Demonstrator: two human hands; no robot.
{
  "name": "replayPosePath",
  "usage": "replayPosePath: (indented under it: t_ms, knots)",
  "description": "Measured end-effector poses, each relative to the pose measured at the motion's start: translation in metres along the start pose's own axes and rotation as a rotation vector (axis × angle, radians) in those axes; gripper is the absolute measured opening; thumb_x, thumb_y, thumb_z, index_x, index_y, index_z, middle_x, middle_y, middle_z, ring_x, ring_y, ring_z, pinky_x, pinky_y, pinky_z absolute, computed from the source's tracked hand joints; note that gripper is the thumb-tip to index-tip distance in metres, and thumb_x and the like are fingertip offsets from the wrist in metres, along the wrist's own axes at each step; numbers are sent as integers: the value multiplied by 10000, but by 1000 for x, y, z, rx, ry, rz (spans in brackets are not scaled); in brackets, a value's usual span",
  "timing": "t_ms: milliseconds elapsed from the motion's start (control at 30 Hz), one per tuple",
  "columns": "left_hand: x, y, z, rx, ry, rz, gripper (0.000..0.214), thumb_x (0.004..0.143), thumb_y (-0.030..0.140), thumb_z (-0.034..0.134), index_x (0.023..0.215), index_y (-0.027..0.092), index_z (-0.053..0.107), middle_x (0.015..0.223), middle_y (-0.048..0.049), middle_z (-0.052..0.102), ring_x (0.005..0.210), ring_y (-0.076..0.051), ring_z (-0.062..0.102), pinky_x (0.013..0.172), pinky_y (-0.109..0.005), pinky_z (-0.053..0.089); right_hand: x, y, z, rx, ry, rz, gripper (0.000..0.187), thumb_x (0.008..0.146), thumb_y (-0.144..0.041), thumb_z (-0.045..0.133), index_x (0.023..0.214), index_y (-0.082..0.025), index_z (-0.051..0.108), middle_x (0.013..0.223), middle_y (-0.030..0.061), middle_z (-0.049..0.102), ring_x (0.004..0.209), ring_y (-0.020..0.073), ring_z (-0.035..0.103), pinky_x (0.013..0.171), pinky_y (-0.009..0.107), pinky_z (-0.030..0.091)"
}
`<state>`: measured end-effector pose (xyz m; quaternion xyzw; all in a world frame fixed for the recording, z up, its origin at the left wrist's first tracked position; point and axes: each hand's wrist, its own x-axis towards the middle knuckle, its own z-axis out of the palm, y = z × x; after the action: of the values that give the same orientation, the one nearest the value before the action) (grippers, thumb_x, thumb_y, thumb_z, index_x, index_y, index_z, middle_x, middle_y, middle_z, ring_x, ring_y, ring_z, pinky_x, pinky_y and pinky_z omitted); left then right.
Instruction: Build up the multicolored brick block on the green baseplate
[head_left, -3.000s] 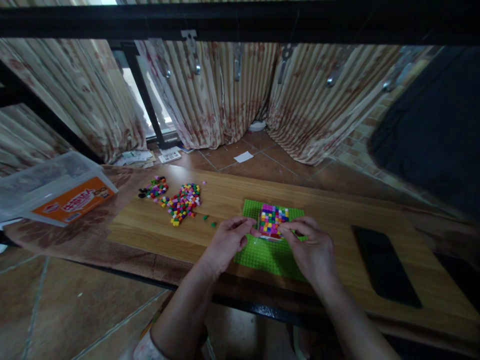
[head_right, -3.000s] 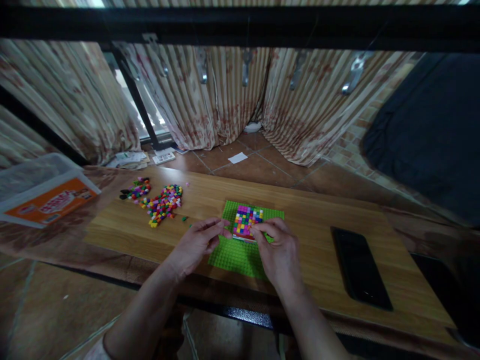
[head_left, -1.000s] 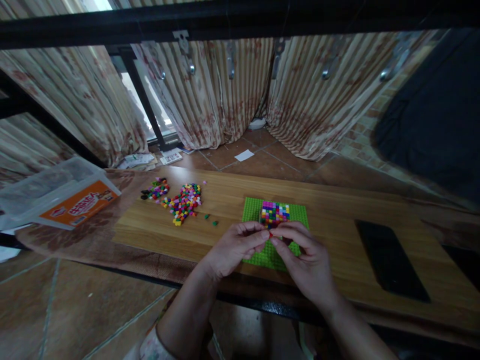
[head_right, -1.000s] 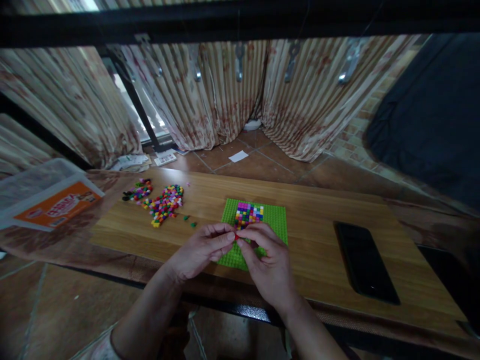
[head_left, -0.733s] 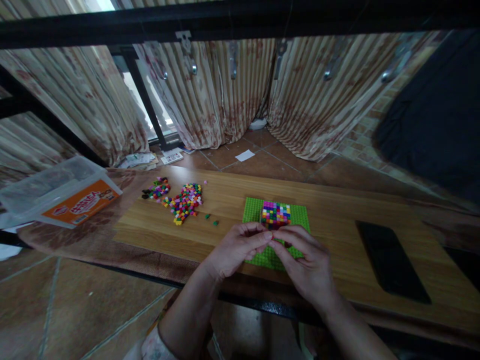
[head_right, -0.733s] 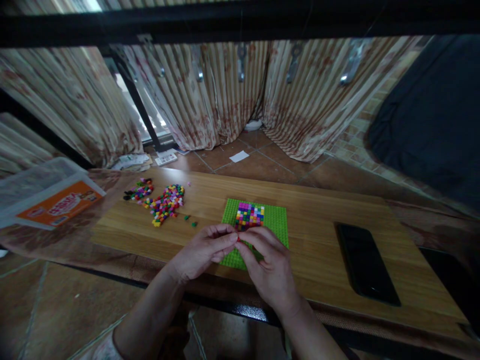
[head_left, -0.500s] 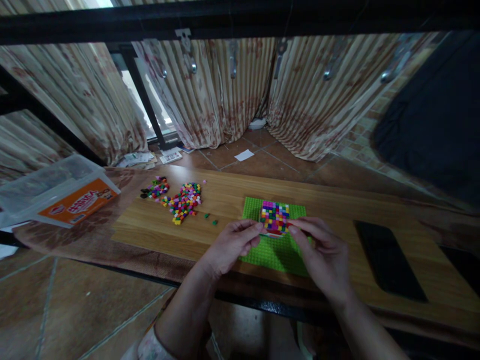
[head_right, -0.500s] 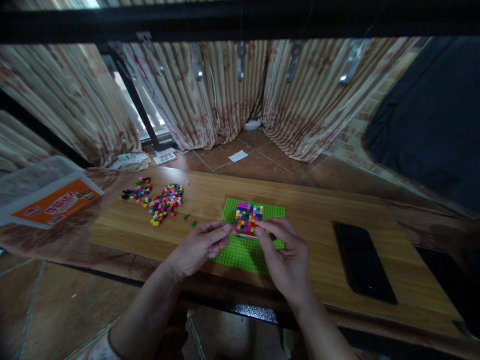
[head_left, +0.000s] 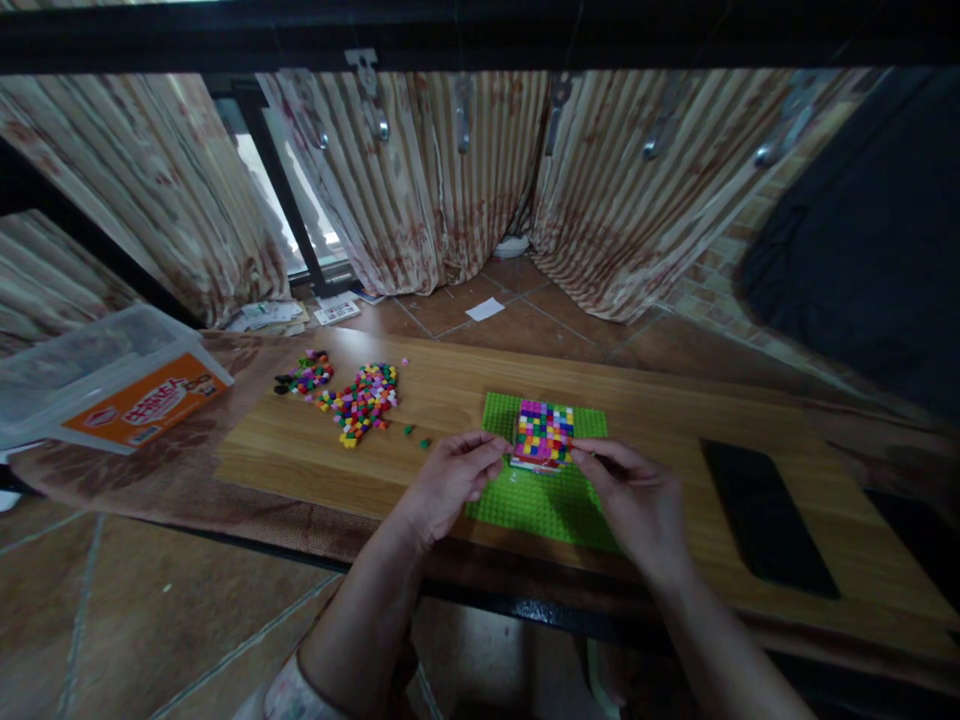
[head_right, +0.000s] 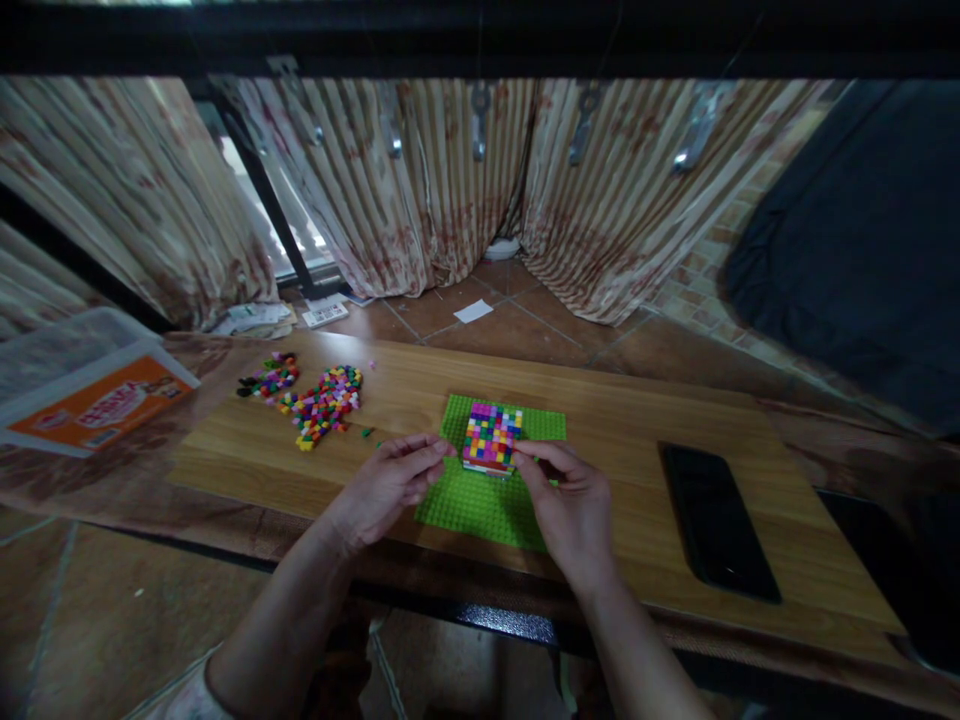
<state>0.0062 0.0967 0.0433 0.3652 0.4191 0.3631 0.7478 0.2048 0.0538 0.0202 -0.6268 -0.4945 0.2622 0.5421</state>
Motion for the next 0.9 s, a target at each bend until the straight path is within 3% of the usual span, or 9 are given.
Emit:
replayPosePath:
  t_ms: [267, 467, 700, 900]
  knots:
    - [0, 1, 0, 5, 2, 10, 346, 663, 412, 805, 759, 126, 634, 538, 66, 461, 412, -3, 256, 397, -170, 117, 2, 4, 3, -73, 14, -84, 175, 782, -419, 718, 839, -266, 782, 915, 31, 686, 817, 174, 615, 722, 327, 482]
    - [1, 1, 0, 0, 4, 9, 343, 660, 414, 808, 747, 132, 633, 536, 65, 464, 410, -3, 254, 401, -175, 107, 9, 13, 6, 28, 16, 18, 190, 698, -429, 782, 788, -262, 781, 887, 31, 689, 842, 191, 616, 765, 353, 466]
    - [1, 1, 1, -3, 0, 10, 327, 666, 396, 805, 732, 132, 625, 541, 62, 468, 413, -3, 263, 398, -176, 119, 12, 7, 12, 267, 32, 208, 185, 586, -355, 834, 713, -242, 763, 733, 9, 720, 707, 165, 614, 713, 341, 479]
    - [2, 1, 1, 5, 1, 14, 307, 677, 386, 790, 731, 130, 630, 541, 58, 471, 415, -6, 273, 394, -173, 121, 12, 6, 15, 330, 16, 226, 165, 576, -323, 835, 693, -240, 754, 732, 11, 727, 700, 164, 629, 703, 342, 502]
